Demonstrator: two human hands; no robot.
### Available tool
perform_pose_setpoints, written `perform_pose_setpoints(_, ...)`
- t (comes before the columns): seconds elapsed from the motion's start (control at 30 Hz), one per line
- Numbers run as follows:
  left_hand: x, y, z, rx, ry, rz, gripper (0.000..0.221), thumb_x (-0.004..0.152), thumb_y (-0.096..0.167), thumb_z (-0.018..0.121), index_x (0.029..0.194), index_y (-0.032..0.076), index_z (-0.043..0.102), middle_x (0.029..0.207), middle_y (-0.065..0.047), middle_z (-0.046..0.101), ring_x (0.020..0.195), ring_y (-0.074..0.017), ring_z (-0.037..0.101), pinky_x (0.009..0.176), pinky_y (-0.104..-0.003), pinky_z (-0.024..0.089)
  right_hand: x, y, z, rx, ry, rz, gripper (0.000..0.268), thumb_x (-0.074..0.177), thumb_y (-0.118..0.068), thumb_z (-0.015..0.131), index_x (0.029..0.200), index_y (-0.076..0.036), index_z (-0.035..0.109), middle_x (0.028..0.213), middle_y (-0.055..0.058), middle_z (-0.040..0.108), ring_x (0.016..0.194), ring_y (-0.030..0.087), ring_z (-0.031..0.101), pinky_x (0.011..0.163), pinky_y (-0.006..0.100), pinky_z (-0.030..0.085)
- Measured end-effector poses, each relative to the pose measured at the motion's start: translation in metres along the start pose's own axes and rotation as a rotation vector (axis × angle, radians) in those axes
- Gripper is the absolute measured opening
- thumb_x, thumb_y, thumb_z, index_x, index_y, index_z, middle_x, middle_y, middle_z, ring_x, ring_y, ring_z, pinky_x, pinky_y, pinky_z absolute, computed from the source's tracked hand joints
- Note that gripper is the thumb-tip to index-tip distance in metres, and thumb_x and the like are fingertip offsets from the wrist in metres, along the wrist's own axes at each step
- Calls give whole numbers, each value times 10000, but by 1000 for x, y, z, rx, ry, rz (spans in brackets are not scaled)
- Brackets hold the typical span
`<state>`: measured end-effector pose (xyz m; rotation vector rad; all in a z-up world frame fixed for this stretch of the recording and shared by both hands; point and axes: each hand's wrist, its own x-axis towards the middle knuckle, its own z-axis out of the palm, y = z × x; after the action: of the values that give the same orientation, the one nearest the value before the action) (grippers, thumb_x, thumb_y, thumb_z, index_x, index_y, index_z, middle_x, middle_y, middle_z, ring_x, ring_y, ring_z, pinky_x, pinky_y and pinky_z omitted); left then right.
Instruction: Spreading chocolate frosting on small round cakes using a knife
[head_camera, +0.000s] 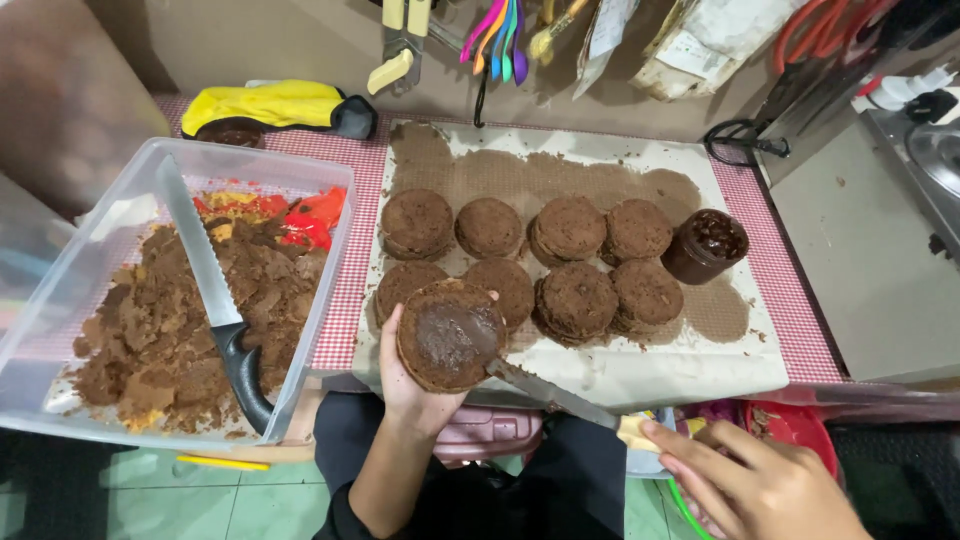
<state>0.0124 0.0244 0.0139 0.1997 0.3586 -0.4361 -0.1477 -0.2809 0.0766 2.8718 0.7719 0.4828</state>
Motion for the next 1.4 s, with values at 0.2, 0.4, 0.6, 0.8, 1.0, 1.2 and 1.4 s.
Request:
perform_pose_setpoints(0.2, 2, -4, -16, 68, -163, -5, 632, 997, 576, 433, 1330, 72, 619, 1311, -237, 649, 1158, -430, 614, 872, -657, 530, 44, -18, -5, 42, 133, 118, 380, 955, -305, 654, 1328, -234, 687, 758, -73, 541, 575, 85, 543, 464, 302, 516)
perform_pose_setpoints(0.4, 11, 4, -16, -37, -36, 128, 532, 1000, 499, 481, 1347, 119, 618, 1320, -167, 632, 1211, -359, 587, 1042, -501, 474, 18, -24, 7, -40, 46, 33, 496, 907, -392, 694, 1394, -356, 607, 812, -17, 568, 488, 118, 532, 383, 378, 572)
perform_pose_setpoints(0.6, 15, 0, -22, -3, -14, 82, 491, 984, 516, 527, 1220, 112, 674, 1179, -143, 687, 1098, -333, 640, 978, -492, 514, 38, -19, -14, -4, 79, 39, 459, 931, -314, 650, 1387, -276, 628, 769, -43, 537, 571, 104, 524, 351, 319, 446)
perform_pose_setpoints(0.8, 6, -2, -9, 49, -113, 75, 663, 977, 542, 422, 1403, 57, 569, 1409, -255, 596, 1290, -414, 559, 1098, -555, 436, 51, -39, 15, 100, 115, 55, 442, 920, -342, 718, 1344, -231, 662, 772, -54, 545, 435, 114, 497, 349, 327, 529)
perform_pose_setpoints(1.0, 16, -1, -13, 15, 88, 175, 575, 941, 518, 512, 1336, 116, 626, 1294, -166, 642, 1189, -353, 595, 1013, -512, 498, 18, -26, -1, -103, 110, -54, 540, 897, -457, 715, 1409, -337, 593, 739, -46, 513, 389, 88, 426, 322, 312, 499)
perform_pose_setpoints(1.2, 12, -11, -13, -34, -86, 158, 627, 961, 551, 474, 1399, 117, 583, 1356, -180, 620, 1257, -376, 570, 1074, -547, 454, 54, -33, 2, 80, 115, 104, 438, 921, -304, 701, 1349, -221, 664, 748, -61, 558, 529, 102, 512, 427, 324, 548)
perform_pose_setpoints(1.4, 20, -15, -13, -112, -17, 338, 588, 959, 521, 499, 1390, 133, 595, 1297, -149, 624, 1184, -346, 587, 990, -517, 506, 31, -44, 18, 119, 24, 41, 554, 898, -342, 733, 1428, -265, 592, 763, -15, 577, 475, 115, 514, 409, 351, 557)
